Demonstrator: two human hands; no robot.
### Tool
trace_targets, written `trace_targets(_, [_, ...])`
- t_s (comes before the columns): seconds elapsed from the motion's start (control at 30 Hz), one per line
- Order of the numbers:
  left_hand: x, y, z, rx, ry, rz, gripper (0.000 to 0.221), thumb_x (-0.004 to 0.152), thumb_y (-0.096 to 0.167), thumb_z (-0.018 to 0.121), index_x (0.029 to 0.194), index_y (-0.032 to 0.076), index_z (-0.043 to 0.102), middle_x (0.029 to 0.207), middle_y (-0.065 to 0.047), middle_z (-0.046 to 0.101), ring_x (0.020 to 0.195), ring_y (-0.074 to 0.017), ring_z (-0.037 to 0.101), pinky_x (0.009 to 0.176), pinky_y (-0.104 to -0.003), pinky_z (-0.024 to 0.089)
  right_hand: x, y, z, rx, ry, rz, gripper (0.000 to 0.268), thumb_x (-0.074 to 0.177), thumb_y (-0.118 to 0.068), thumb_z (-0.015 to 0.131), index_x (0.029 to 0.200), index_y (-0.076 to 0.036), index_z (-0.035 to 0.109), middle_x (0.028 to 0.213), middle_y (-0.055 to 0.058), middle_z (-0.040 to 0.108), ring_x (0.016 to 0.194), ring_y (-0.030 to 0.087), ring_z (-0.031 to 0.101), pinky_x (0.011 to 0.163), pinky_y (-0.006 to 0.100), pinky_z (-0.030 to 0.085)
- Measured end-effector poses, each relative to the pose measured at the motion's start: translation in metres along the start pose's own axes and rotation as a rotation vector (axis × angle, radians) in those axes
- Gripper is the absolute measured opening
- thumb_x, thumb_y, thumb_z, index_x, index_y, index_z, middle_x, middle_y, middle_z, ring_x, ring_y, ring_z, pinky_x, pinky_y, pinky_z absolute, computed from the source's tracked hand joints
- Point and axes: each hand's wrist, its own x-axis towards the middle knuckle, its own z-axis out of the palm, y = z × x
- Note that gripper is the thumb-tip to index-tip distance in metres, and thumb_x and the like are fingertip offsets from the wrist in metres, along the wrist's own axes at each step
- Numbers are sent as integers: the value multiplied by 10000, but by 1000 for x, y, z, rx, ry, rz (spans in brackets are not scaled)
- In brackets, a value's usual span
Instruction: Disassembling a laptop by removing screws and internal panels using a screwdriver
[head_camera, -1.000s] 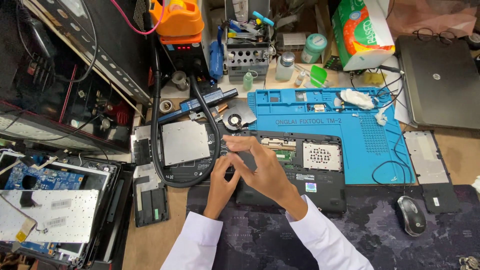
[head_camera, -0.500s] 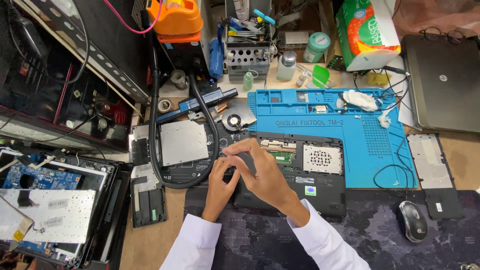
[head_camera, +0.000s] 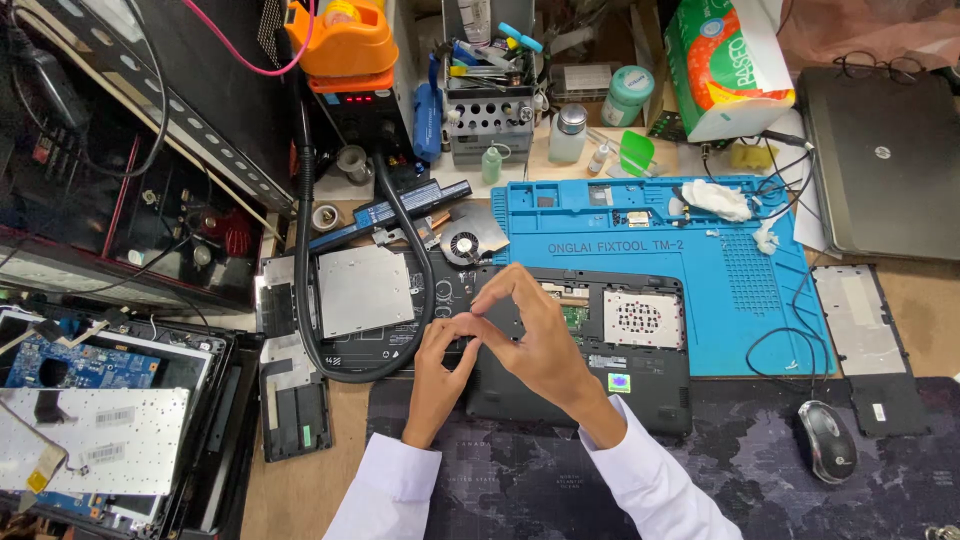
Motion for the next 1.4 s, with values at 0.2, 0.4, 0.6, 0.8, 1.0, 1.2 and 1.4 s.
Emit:
trace_targets(0.2, [1,5,-1,-54,0,-6,62,946,35,645,991,47,686,943,-85,607,921,-232,585,880,-392,497,10,-23,-3,54,-49,-9,218,904,6,744,1063,-86,626,1063,92,686,1067,308,731,922,472,594])
trace_targets(0.4, [3,12,-2,-47,-16,-2,52,972,81,657,998,83,702,956,-68,616,926,-218,582,878,-374,482,4,-18,-2,106,-101,24,199,952,58,646,1123,-29,593,1048,139,694,1075,357,731,942,492,588])
trace_targets(0.6, [3,8,-2,-45,-25,-3,53,983,93,653,1015,74,691,975,-77,608,943,-225,573,872,-393,478,2,-6,-4,78,-96,26,226,948,50,654,1142,-36,576,1064,145,670,1079,356,719,953,501,583])
trace_targets(0.8, [2,12,-4,-51,-41,-12,55,993,92,641,1019,68,683,976,-84,597,956,-228,571,890,-392,477,3,-1,-9,28,-113,21,177,970,-21,665,1122,-66,586,1027,98,646,1051,306,718,932,466,599])
trace_targets(1.0, [4,23,-5,-43,-31,-25,89,988,103,647,996,18,671,941,-108,581,931,-241,559,884,-407,476,5,-7,-8,3,-138,25,238,941,-51,710,1142,-96,591,1074,69,656,1055,255,721,943,410,591])
trace_targets(1.2, [3,12,-3,-42,-31,-2,56,983,88,651,1005,38,665,963,-92,583,944,-221,563,888,-391,478,5,-16,-3,29,-127,50,299,952,9,672,1213,-56,540,1108,127,681,1073,327,740,941,437,604])
trace_targets(1.4, [3,9,-4,-57,-39,-18,69,968,85,672,1033,70,685,989,-68,612,1001,-223,596,916,-379,492,4,-20,-3,-18,-133,65,300,993,26,592,1275,-56,533,1057,174,711,1026,365,748,881,494,633])
